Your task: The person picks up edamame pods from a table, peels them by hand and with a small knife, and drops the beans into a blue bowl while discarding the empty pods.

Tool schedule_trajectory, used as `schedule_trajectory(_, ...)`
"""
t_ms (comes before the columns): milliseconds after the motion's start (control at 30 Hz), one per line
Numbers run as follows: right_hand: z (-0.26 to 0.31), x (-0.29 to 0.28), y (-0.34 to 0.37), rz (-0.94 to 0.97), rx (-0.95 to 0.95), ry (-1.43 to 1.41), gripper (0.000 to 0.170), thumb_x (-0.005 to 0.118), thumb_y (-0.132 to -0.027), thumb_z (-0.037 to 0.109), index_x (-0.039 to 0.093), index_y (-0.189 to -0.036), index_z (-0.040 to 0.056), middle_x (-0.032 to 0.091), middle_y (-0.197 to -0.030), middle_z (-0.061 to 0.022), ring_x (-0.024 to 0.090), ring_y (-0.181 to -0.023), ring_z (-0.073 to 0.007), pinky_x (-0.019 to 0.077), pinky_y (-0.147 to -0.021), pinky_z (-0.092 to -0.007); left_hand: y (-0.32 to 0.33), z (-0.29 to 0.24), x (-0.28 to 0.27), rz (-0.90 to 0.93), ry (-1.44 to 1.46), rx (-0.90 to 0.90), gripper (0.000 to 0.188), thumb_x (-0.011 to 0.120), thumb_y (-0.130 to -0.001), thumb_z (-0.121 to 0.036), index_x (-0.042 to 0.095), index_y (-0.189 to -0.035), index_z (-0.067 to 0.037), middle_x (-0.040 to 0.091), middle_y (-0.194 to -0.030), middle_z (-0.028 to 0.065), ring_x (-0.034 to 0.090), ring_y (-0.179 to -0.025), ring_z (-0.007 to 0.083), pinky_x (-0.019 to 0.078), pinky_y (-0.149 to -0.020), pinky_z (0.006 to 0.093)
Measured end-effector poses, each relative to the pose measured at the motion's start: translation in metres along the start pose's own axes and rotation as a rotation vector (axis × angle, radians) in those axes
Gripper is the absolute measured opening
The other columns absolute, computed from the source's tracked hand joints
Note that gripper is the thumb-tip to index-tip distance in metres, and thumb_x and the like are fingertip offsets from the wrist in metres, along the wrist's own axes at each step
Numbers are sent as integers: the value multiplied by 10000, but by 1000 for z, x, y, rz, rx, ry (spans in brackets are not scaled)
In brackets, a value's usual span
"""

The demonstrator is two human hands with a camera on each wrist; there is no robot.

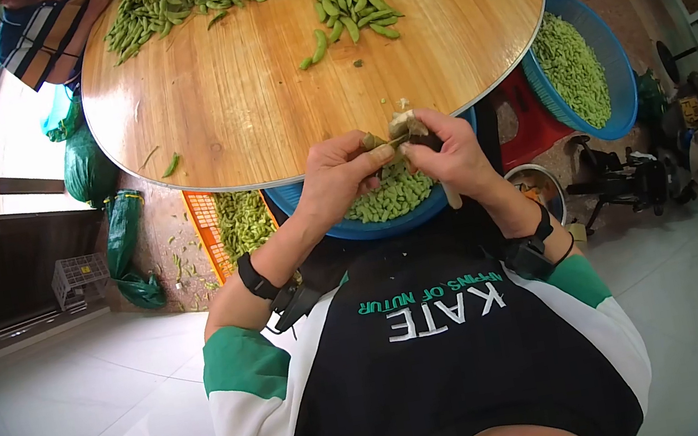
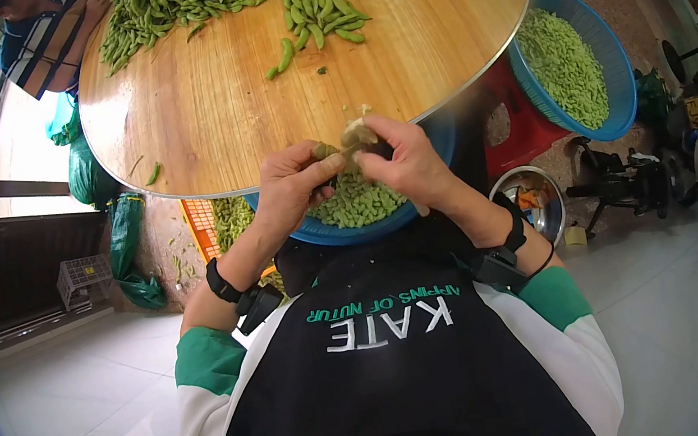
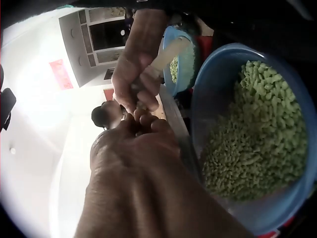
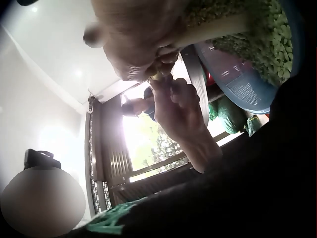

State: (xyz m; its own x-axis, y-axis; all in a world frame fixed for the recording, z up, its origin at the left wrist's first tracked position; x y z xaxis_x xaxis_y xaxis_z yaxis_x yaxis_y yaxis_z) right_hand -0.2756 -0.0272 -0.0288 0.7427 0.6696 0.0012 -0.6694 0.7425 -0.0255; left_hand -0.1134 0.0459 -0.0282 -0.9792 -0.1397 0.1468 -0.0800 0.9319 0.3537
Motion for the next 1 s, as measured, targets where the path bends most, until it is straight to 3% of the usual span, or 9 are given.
schedule_trajectory(233,-3,-3,-1,36,40,-42,155,606,-821,7,578,-973,2,537,-647,22,435,-476,-21,316,-421,-184,0,7,1,111,-122,94,146,725,-805,-110,611,-823,-20,579,-615,-5,522,-542,34,374,-453,202)
schedule_trajectory(300,2,-4,0,70,155,-99,99,614,-799,20,576,-888,-1,572,-713,5,529,-651,-51,429,-571,-216,-2,12,1,76,-252,190,175,736,-790,-116,600,-819,-10,578,-609,5,523,-545,40,384,-456,224)
schedule_trajectory(367,-3,-2,0,49,142,-80,98,618,-795,25,575,-880,0,570,-711,6,522,-652,-47,427,-572,-214,-2,15,0,38,-379,284,204,748,-775,-122,590,-815,1,578,-603,16,524,-549,47,394,-458,247)
schedule_trajectory(567,-7,2,-2,3,130,-55,104,629,-784,34,572,-864,1,560,-710,11,510,-657,-45,426,-576,-213,3,5,10,-59,-692,350,274,758,-735,-157,535,-760,1,578,-598,124,560,-507,217,442,-489,345)
schedule_trajectory(633,-8,3,-2,-20,76,-21,107,630,-783,34,571,-867,1,557,-714,13,509,-658,-46,425,-575,-216,6,5,13,-235,-981,700,279,746,-726,-148,509,-762,-5,582,-623,171,589,-563,325,456,-503,379)
schedule_trajectory(733,-10,5,-3,-24,72,-65,116,622,-812,10,564,-913,12,529,-679,21,442,-487,-28,316,-423,-190,7,0,15,-255,-988,741,278,739,-720,-130,498,-784,-8,587,-633,175,606,-613,356,462,-510,395)
schedule_trajectory(767,-9,5,-3,-30,67,-80,129,626,-811,10,560,-922,13,526,-679,21,439,-483,-29,312,-419,-191,7,-2,15,-259,-989,742,278,739,-720,-130,498,-784,-8,587,-633,175,606,-613,356,462,-510,395)
schedule_trajectory(833,-11,4,-2,-38,65,-97,142,629,-810,11,556,-932,14,523,-679,21,436,-479,-31,307,-414,-192,7,-2,14,-182,-735,492,277,738,-728,-130,498,-794,-9,575,-626,170,591,-598,356,458,-511,381)
schedule_trajectory(1000,-12,-3,-5,-3,57,-82,172,636,-804,9,551,-954,12,515,-665,23,427,-470,-29,300,-407,-191,12,-6,10,-51,-611,351,240,717,-756,-89,502,-806,4,587,-640,170,605,-576,284,468,-525,352)
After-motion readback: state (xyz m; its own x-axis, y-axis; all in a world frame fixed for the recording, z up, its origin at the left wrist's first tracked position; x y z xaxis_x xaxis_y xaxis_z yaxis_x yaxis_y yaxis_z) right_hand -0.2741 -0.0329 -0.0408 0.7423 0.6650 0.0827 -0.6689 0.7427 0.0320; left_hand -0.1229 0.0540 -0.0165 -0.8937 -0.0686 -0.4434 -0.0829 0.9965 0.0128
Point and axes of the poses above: each hand's wrist, its own y-axis away from the middle knuckle, its own x-axis out of the palm, z = x × y, the point moved 2 cm from there along -y, towards the middle knuckle
